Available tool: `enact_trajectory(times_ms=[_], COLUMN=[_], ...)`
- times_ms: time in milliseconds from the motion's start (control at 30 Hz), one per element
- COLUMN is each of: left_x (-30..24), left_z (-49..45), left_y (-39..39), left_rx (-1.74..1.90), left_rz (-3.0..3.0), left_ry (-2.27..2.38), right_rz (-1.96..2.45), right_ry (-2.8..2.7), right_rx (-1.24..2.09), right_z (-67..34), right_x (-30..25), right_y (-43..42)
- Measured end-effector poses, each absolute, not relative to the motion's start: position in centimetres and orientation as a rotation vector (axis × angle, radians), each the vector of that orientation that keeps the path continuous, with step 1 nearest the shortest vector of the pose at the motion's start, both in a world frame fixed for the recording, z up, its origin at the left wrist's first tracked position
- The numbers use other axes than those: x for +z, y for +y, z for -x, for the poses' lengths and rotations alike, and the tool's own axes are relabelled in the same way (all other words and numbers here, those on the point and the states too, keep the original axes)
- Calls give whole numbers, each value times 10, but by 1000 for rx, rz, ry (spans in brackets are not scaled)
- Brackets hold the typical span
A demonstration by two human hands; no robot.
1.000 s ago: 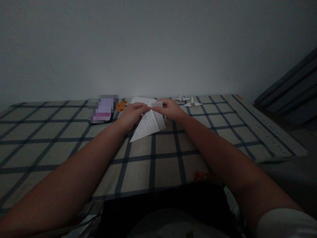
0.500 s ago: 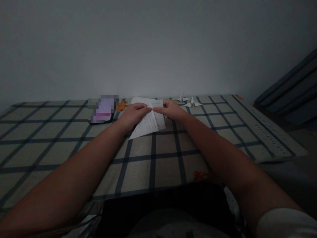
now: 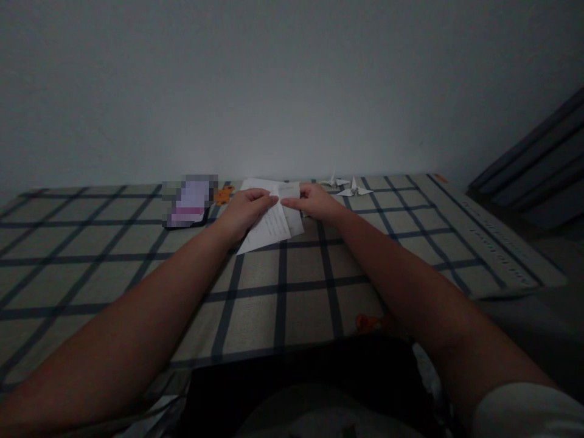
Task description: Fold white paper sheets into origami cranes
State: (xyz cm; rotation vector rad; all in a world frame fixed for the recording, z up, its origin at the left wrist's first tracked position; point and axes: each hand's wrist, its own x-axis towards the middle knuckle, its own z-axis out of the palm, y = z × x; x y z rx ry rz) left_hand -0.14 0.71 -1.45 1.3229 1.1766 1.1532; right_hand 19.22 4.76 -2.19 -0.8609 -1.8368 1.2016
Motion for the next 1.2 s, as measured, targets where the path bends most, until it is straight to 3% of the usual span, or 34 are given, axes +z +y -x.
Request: enact_trajectory(times_ms=[333,700,933,1200], left_x=[-21,-19,-24,-22], left_z=[3,-1,3,1], left_y=[11,9,12,9], left_rx=[1126,1158,1148,1115], left_rz=[-1343,-1342,-1394,-1351], left_ry=[1131,1139,1164,1144], right_rz=[805,906,820,834], right_ry=[-1792,-1862,-1751,-1721], right_rx=[1270,1044,1285,1308], right_z=[-193,-189,-192,-193], right_x=[-25,-18,-23,-23], right_y=[51,45,50,50])
